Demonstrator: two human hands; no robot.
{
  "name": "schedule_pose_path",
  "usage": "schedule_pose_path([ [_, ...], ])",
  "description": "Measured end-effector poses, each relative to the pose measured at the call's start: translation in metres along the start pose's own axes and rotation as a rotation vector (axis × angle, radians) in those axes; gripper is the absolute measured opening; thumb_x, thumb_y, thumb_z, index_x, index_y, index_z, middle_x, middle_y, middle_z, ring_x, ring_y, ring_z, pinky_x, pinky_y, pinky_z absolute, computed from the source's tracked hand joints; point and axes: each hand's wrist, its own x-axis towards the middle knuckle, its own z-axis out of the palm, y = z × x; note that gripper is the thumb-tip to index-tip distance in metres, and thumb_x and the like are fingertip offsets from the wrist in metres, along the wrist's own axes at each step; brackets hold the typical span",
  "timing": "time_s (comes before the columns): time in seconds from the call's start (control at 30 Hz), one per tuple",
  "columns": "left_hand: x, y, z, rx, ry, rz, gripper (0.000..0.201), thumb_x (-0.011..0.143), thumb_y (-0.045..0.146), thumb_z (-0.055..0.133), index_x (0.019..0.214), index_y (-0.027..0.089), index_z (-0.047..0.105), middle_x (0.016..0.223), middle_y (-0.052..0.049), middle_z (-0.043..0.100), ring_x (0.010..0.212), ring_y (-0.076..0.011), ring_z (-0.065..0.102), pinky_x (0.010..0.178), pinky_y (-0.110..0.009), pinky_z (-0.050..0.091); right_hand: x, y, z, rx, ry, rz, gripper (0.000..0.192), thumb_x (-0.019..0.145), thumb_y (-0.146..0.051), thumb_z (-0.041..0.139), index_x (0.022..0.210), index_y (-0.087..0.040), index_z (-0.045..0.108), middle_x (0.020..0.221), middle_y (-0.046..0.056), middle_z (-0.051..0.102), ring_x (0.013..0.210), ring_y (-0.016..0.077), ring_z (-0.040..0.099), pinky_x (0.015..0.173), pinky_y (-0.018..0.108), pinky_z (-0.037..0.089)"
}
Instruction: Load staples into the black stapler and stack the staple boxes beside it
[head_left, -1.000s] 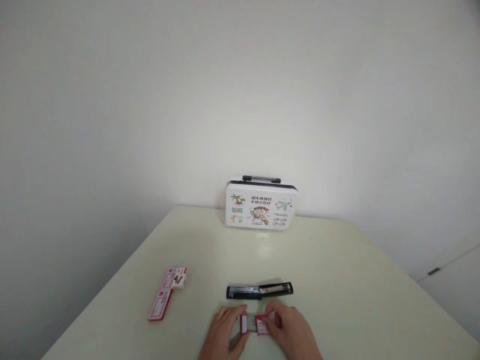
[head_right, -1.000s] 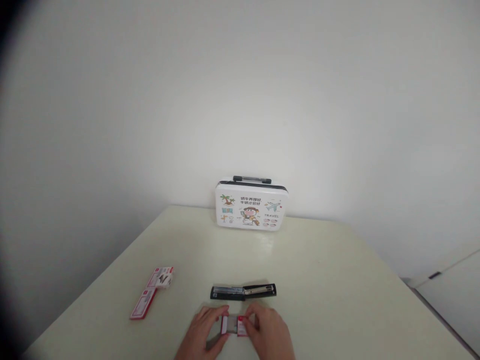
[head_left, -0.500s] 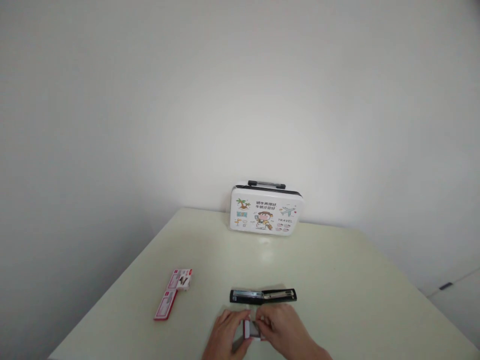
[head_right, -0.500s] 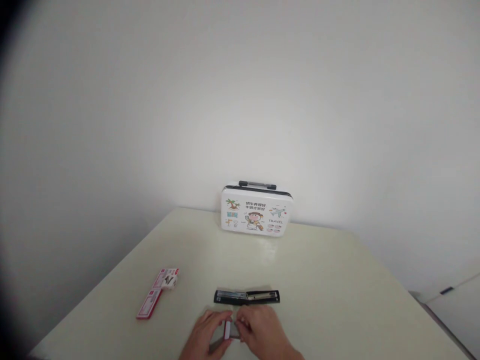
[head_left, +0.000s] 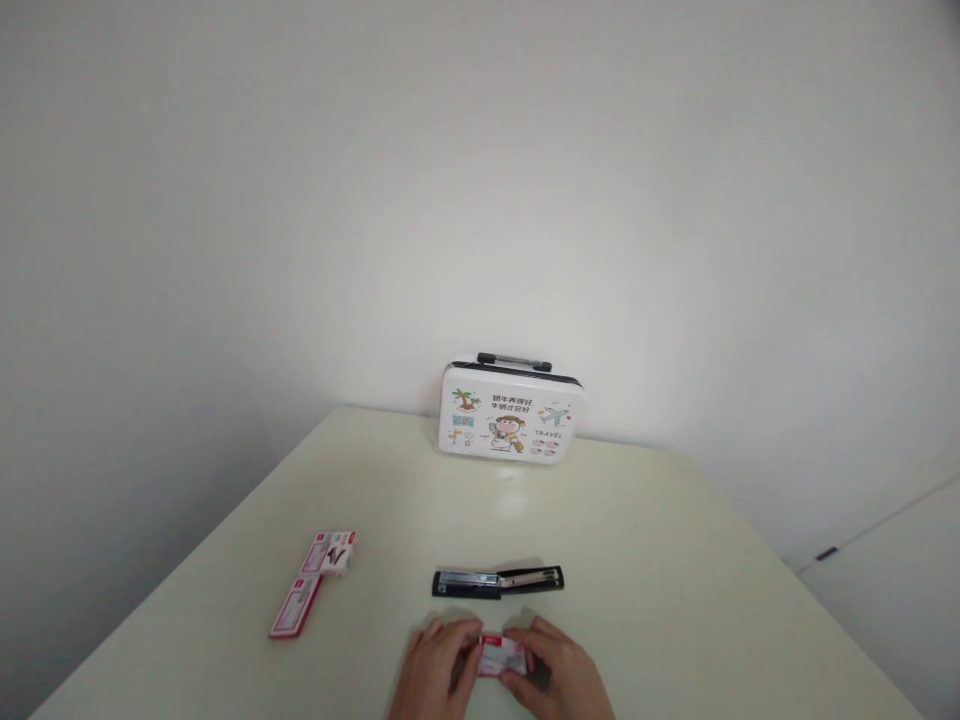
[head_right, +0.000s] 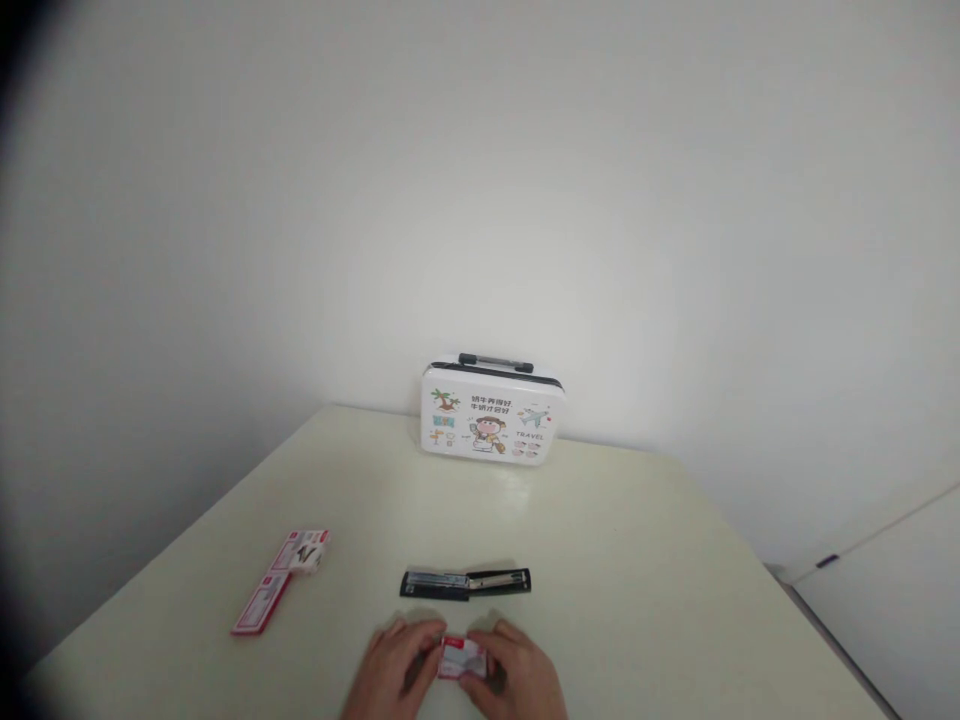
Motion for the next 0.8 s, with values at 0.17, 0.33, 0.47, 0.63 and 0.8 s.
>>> schedule_pose_path([
  [0.17,0.004,-0.010,-0.005,0.007,0.082,-0.080,0.025,0.101,0.032,0.048,0.117,0.028,0.067,0.108,-0.004,0.074,0.100,-0.0221,0.067,0.091,-0.038,0.051,0.008,-0.019,-0.004,-0.027,0.020,0.054,0.038,0.075,-0.040,0.081,0.113,-0.036,0.077,0.099,0.000,0.070,0.083,0.0181,0.066,0.072,0.023,0.045],
  [0.33,0.037,-0.030,-0.042,0.158,0.140,-0.217,0.037,0.092,0.032,0.062,0.129,0.027,0.062,0.130,-0.007,0.062,0.124,-0.0289,0.052,0.103,-0.046,0.039,0.020,-0.032,-0.007,-0.107,-0.030,-0.038,0.012,0.087,-0.034,0.069,0.091,-0.034,0.081,0.084,-0.002,0.068,0.074,0.0152,0.064,0.066,0.023,0.039],
  [0.47,0.046,-0.029,-0.048,0.116,-0.007,-0.121,0.026,0.087,0.037,0.071,0.113,0.035,0.070,0.117,0.001,0.067,0.112,-0.0241,0.056,0.096,-0.039,0.039,0.037,-0.041,-0.011,-0.122,0.045,-0.121,0.024,0.098,-0.037,0.056,0.109,-0.033,0.076,0.093,-0.001,0.070,0.078,0.0149,0.065,0.070,0.023,0.040],
  [0.63,0.031,-0.018,-0.039,0.080,-0.047,-0.092,0.026,0.089,0.044,0.070,0.114,0.036,0.069,0.117,0.000,0.067,0.111,-0.0238,0.056,0.096,-0.039,0.036,0.058,-0.048,-0.013,-0.190,0.013,-0.178,0.029,0.101,-0.043,0.053,0.098,-0.031,0.079,0.083,0.000,0.069,0.076,0.0151,0.065,0.068,0.023,0.037],
  [0.8,0.026,-0.016,-0.037,0.081,-0.026,-0.096,0.028,0.089,0.045,0.071,0.115,0.035,0.069,0.117,0.000,0.067,0.112,-0.0247,0.055,0.096,-0.040,0.034,0.063,-0.051,-0.013,-0.191,-0.023,-0.184,0.027,0.098,-0.046,0.056,0.095,-0.033,0.080,0.079,-0.001,0.071,0.074,0.0150,0.066,0.067,0.023,0.037],
])
